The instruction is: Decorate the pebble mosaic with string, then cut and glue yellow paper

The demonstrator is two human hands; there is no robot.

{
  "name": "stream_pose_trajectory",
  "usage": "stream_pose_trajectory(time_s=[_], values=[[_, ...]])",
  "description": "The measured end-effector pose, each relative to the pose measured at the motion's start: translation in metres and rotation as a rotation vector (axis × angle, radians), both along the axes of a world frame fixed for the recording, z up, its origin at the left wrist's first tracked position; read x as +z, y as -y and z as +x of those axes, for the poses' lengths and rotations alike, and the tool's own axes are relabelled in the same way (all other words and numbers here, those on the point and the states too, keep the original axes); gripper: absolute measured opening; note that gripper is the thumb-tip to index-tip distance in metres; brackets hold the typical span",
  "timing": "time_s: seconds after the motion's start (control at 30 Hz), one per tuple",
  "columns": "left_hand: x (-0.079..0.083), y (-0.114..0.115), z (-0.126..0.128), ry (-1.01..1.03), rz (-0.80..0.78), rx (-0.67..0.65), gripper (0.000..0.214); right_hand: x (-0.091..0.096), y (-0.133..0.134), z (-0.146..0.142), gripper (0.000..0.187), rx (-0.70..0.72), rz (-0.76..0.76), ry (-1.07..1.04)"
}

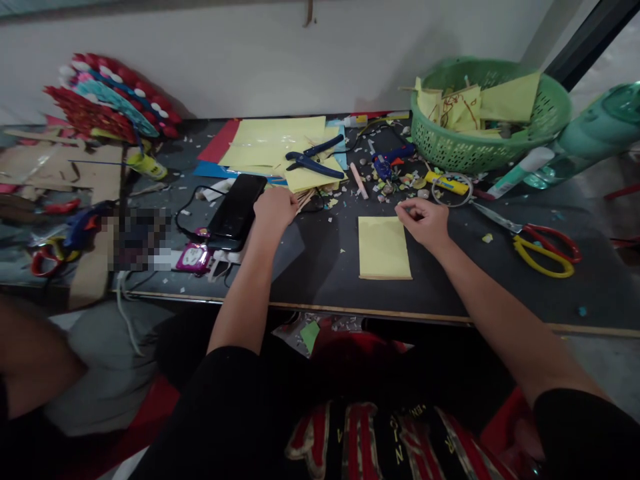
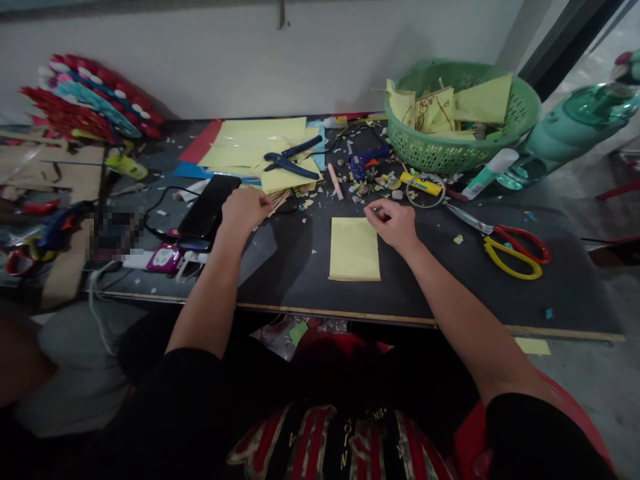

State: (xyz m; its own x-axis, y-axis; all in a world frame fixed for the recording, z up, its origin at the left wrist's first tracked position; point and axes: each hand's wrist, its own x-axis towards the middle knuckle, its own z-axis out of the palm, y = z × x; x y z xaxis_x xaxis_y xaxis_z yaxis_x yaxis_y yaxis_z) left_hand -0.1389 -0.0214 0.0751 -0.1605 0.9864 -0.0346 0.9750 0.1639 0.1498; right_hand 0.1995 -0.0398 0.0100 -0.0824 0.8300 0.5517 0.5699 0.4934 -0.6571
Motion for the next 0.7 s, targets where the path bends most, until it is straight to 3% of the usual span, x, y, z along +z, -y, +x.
stream_pose_trajectory(time_s=[0.27,0.53,0.7], values=[[0.004,-0.008,-0.002,-0.155,-0.042,-0.079,0.026,-0.001,-0.001,-0.002,0.029,-0.016,-0.030,-0.040],[0.004,-0.028,-0.033,0.025,-0.084,-0.329,0.018,-0.001,-0.002,-0.001,0.029,-0.004,-0.021,-0.006],[0.003,-0.024,-0.006,0.096,-0.100,-0.421,0.028,0.001,-0.003,0.000,0.030,-0.002,-0.040,-0.001]])
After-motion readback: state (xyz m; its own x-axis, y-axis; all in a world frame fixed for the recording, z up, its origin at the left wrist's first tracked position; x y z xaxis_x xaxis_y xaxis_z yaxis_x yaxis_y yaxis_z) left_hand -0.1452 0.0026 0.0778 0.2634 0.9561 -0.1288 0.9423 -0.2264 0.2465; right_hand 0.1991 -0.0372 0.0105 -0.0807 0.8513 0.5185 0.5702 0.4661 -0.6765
